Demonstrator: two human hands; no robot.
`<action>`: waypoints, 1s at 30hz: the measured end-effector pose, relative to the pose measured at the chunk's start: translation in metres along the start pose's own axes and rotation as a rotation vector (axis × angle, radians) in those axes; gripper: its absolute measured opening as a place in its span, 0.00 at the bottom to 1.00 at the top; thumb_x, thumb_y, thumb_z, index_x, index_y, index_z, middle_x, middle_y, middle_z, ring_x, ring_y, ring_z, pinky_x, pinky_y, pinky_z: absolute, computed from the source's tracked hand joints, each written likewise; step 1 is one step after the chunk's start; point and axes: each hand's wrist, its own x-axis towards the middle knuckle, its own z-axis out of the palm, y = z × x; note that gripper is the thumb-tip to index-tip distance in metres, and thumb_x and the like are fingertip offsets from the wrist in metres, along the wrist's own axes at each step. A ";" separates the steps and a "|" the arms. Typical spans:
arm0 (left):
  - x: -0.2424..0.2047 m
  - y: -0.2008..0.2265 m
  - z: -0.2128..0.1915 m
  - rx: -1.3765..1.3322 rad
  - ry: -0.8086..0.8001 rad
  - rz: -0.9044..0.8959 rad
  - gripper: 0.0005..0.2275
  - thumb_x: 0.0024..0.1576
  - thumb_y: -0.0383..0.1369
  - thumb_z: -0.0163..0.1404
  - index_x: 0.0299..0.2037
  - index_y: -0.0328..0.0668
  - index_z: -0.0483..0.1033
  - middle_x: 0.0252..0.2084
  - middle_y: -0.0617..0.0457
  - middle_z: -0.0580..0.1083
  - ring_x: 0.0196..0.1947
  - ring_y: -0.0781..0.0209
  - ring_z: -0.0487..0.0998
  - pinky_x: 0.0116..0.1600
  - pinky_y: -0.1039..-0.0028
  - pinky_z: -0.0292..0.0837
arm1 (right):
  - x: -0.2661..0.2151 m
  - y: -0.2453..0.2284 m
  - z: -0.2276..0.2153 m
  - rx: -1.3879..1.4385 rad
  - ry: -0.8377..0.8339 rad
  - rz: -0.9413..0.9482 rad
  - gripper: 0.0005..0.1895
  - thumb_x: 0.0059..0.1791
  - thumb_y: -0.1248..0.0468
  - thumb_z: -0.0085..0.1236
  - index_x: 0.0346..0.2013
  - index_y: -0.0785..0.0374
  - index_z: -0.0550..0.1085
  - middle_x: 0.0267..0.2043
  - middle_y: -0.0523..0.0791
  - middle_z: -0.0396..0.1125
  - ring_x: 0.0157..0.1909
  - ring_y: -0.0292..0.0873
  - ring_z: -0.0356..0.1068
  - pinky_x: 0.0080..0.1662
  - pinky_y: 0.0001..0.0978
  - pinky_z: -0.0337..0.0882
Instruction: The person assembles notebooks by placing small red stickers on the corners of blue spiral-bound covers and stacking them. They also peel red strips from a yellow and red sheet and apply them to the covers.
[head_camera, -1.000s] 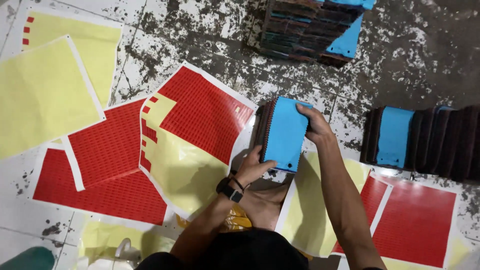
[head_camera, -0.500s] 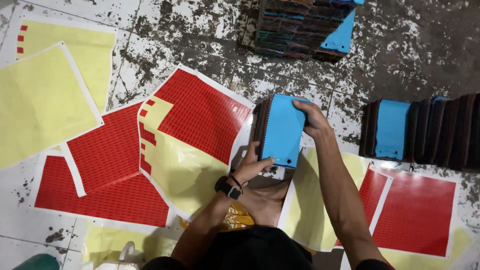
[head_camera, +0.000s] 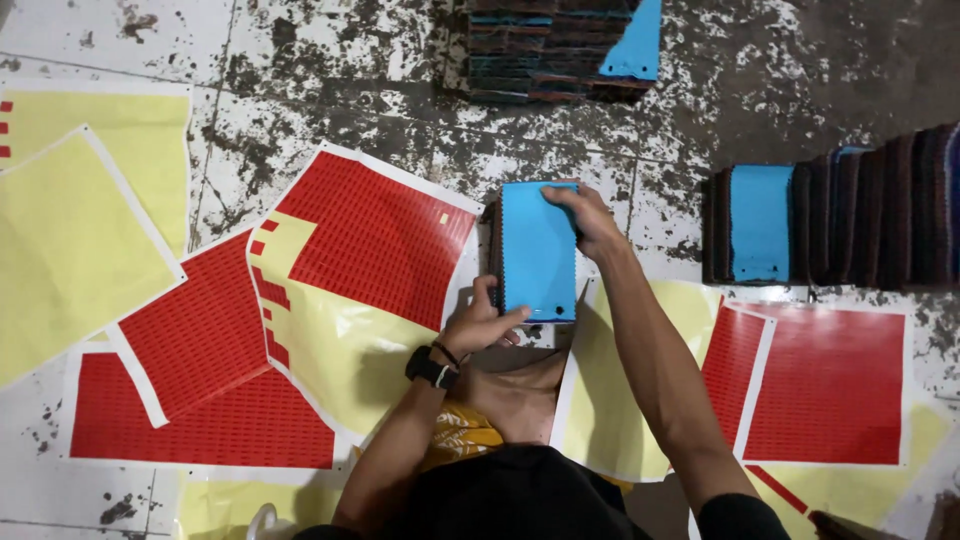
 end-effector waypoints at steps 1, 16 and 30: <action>0.003 -0.001 -0.001 0.006 -0.004 -0.002 0.37 0.58 0.40 0.57 0.68 0.40 0.42 0.42 0.32 0.74 0.33 0.54 0.83 0.43 0.72 0.83 | 0.000 0.001 -0.001 0.006 0.005 -0.001 0.30 0.41 0.53 0.78 0.52 0.58 0.75 0.42 0.52 0.71 0.46 0.54 0.74 0.48 0.52 0.76; 0.022 -0.015 -0.014 0.415 0.207 0.252 0.34 0.56 0.47 0.58 0.64 0.39 0.52 0.35 0.37 0.74 0.33 0.47 0.83 0.34 0.65 0.81 | -0.022 0.027 0.014 -0.264 0.335 -0.539 0.27 0.44 0.46 0.76 0.50 0.55 0.76 0.52 0.48 0.71 0.61 0.48 0.67 0.63 0.45 0.61; 0.103 0.021 0.000 -0.124 0.181 0.681 0.36 0.68 0.53 0.30 0.77 0.37 0.30 0.78 0.34 0.28 0.76 0.30 0.23 0.75 0.43 0.18 | -0.039 0.082 0.008 0.010 -0.066 -0.573 0.37 0.62 0.43 0.29 0.80 0.57 0.38 0.82 0.51 0.25 0.81 0.57 0.21 0.76 0.57 0.24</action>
